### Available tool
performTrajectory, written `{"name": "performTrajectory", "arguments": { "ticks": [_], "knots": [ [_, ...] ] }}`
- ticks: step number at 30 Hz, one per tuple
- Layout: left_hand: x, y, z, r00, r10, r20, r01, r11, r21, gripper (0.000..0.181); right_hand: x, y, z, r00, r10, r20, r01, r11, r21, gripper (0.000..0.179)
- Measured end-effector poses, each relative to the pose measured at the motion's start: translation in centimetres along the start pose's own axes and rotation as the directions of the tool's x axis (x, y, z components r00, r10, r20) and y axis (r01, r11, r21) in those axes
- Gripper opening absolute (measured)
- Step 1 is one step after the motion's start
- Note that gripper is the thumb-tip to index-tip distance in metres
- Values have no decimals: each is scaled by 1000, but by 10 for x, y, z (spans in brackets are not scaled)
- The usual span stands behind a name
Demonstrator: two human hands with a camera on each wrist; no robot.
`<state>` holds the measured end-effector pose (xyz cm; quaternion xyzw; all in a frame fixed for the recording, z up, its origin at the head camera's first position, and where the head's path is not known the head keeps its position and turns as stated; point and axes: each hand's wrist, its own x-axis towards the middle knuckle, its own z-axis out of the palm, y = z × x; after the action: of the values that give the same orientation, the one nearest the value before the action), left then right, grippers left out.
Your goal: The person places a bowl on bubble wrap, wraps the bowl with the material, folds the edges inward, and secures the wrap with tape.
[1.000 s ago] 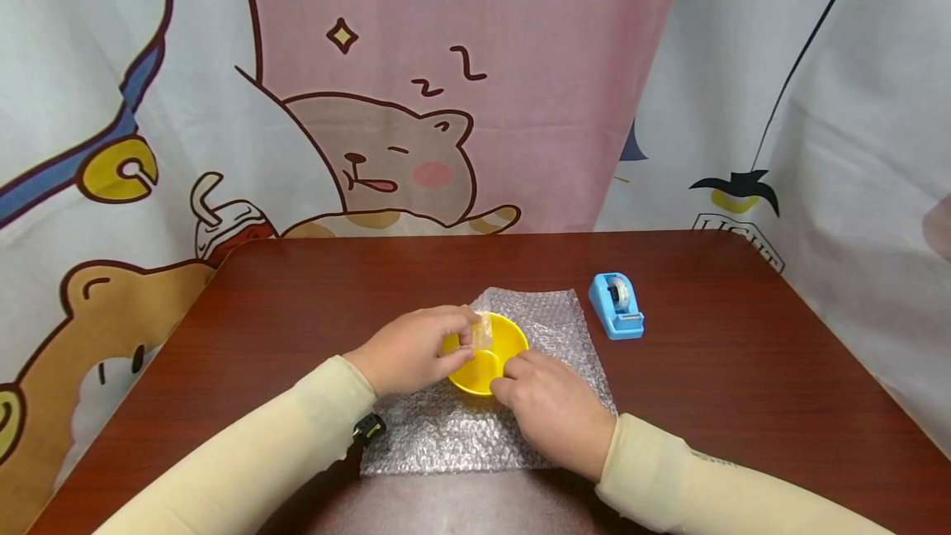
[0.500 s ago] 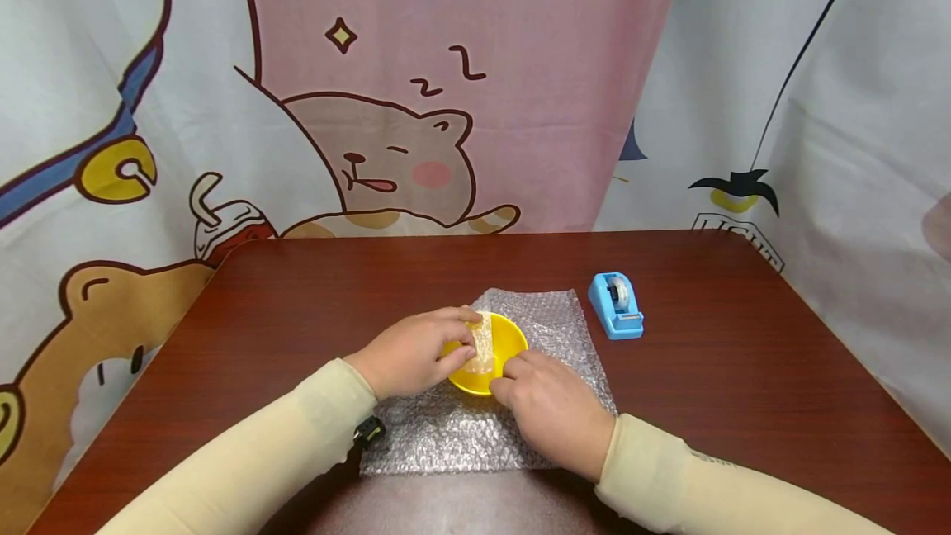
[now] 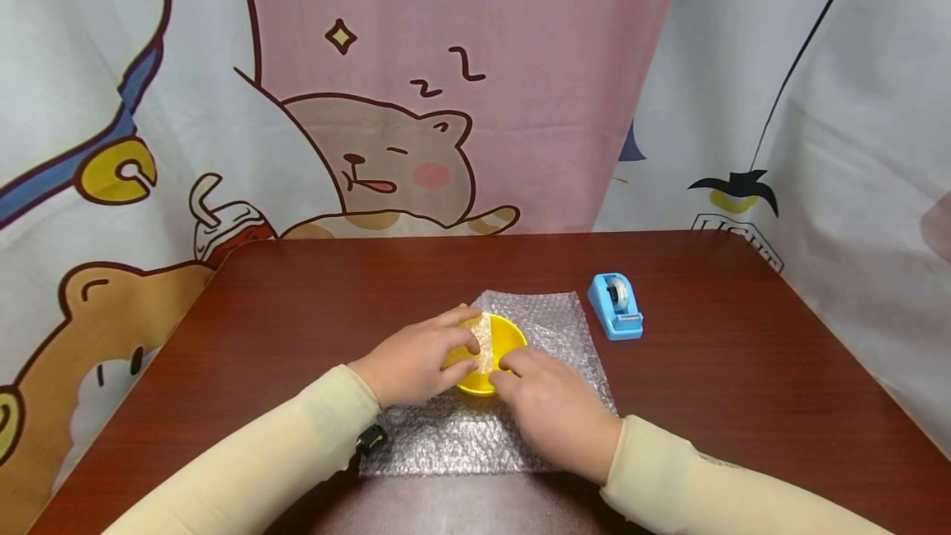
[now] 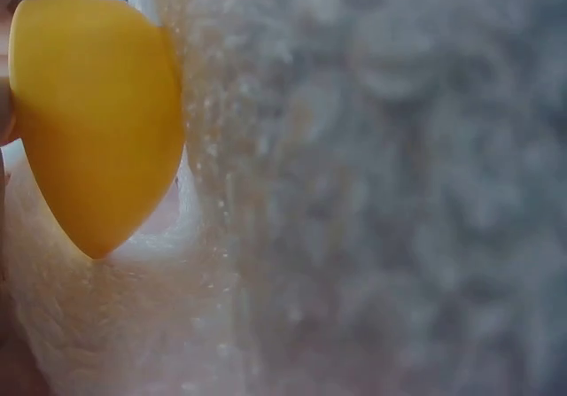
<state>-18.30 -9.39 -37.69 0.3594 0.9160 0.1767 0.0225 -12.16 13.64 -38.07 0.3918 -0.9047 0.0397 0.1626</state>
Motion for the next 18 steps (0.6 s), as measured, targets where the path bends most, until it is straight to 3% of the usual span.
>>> {"name": "performTrajectory", "arguments": {
  "ticks": [11, 18],
  "knots": [
    [-1, 3, 2, 1000, 26, -8, -26, 1000, -8, 50, -2, 11, -14, 996, 87, 12, -88, 995, 46, 28],
    [-1, 7, 3, 1000, 0, 7, 0, 1000, 6, 61, 3, 31, -22, 982, 188, -19, -187, 981, 55, 28]
  ]
}}
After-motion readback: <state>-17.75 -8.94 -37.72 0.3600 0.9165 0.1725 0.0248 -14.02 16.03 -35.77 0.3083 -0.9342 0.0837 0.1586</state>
